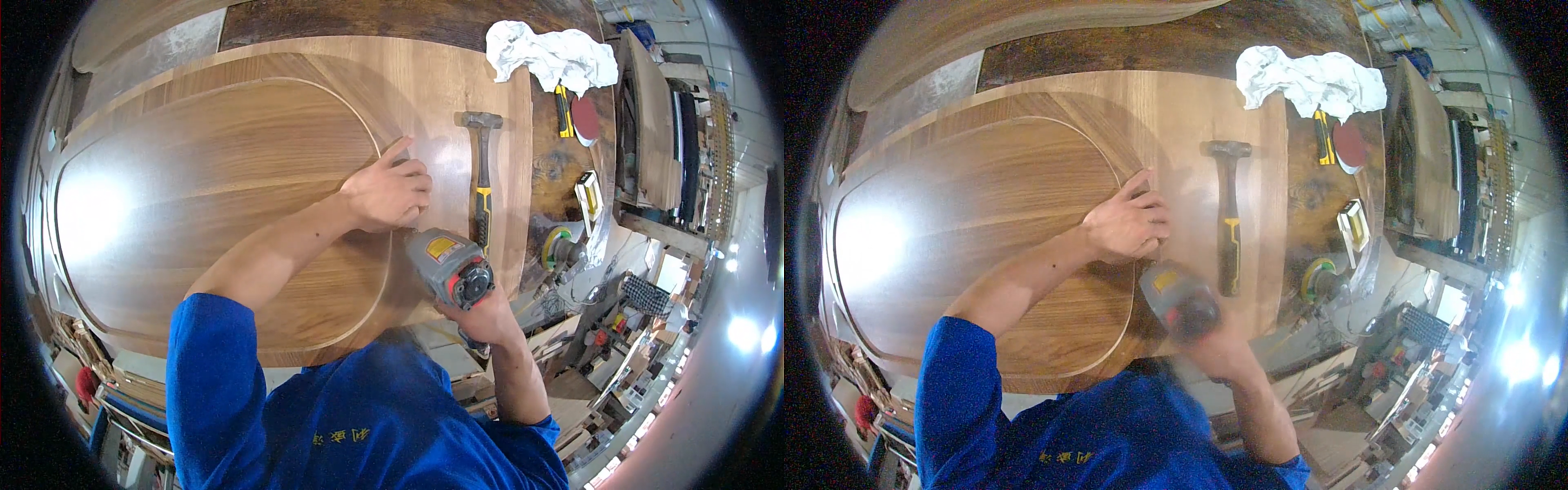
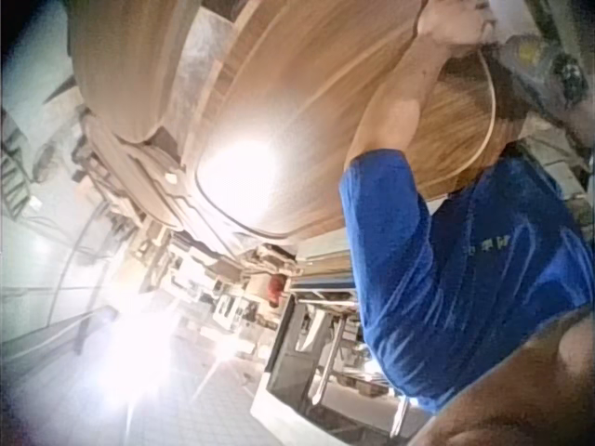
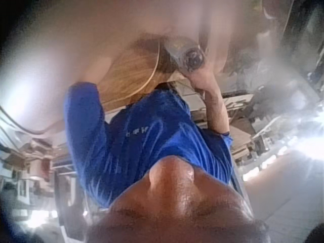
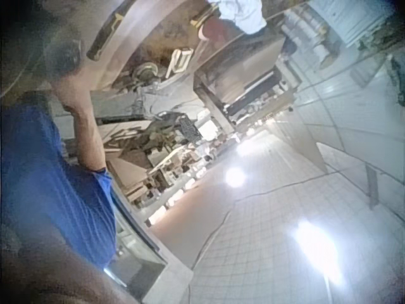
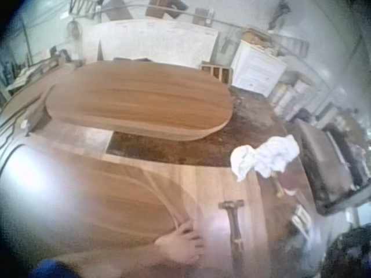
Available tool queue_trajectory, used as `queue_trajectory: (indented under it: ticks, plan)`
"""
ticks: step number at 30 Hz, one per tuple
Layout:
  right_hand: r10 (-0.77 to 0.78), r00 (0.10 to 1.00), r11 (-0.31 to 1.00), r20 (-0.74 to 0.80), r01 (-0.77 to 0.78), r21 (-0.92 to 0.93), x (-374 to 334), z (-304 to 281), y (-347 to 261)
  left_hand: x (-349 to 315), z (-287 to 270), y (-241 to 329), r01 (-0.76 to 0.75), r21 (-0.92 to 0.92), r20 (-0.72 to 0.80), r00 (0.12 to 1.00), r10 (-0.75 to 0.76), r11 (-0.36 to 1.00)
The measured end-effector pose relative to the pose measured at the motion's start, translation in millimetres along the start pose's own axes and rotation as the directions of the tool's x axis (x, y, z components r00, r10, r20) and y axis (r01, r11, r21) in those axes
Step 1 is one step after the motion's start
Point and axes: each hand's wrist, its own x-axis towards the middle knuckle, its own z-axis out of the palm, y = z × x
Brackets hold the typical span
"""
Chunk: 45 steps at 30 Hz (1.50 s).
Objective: The person assembles a curved wooden trim onto a larger wooden panel by hand, secures it with a pneumatic nail gun and a hammer, and then uses a power sander on the edge of the assembly.
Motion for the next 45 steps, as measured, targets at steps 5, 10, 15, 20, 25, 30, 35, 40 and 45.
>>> queue_trajectory:
  ticks: [5, 10, 15, 20, 25, 30, 35, 40, 45]
  plan:
    - [0.016, 1.0, 1.0, 0.006, -0.016, -0.007, 0.3, -1.2, 1.0, 1.1, 4.4, -2.1, -0.001, 0.0, -0.059, 0.998, 0.001, 1.0]
    - [0.233, 0.969, 0.958, 0.085, -0.214, -0.192, -7.1, -3.5, 0.4, 1.4, -12.3, -2.4, 0.034, -0.07, 0.151, 0.988, -0.023, 0.997]
    - [0.124, 0.982, 0.99, -0.14, -0.113, 0.084, -60.6, -25.9, 47.1, -31.8, -17.4, -10.4, 0.136, -0.288, -0.393, 0.886, -0.247, 0.948]
    - [0.082, 0.987, 0.995, -0.14, -0.073, 0.068, -74.0, -34.7, 91.7, -105.6, -19.1, 56.7, 0.573, -0.372, -0.411, 0.603, -0.683, 0.73]
    - [0.004, 0.984, 0.988, -0.181, 0.024, 0.152, -77.9, -26.9, 120.1, -128.3, -4.7, 156.4, 0.706, -0.147, -0.228, 0.657, -0.719, 0.692]
    - [-0.046, 0.985, 0.957, -0.164, 0.091, 0.274, -83.1, -15.6, 100.2, -119.5, 25.3, 257.4, 0.747, -0.181, -0.08, 0.638, -0.766, 0.64]
    - [-0.087, 0.988, 0.95, -0.125, 0.121, 0.289, -77.3, -25.0, 130.8, -117.7, 53.1, 276.6, 0.755, 0.111, -0.285, 0.647, -0.707, 0.646]
    - [0.061, 0.998, 0.973, -0.01, -0.058, 0.224, -80.6, -42.1, 106.4, -119.0, 58.7, 285.3, 0.771, 0.085, -0.322, 0.621, -0.715, 0.632]
    - [0.004, 1.0, 0.923, 0.019, -0.011, 0.384, -91.5, -47.0, 136.4, -127.7, 56.7, 293.3, 0.844, 0.021, -0.301, 0.517, -0.801, 0.536]
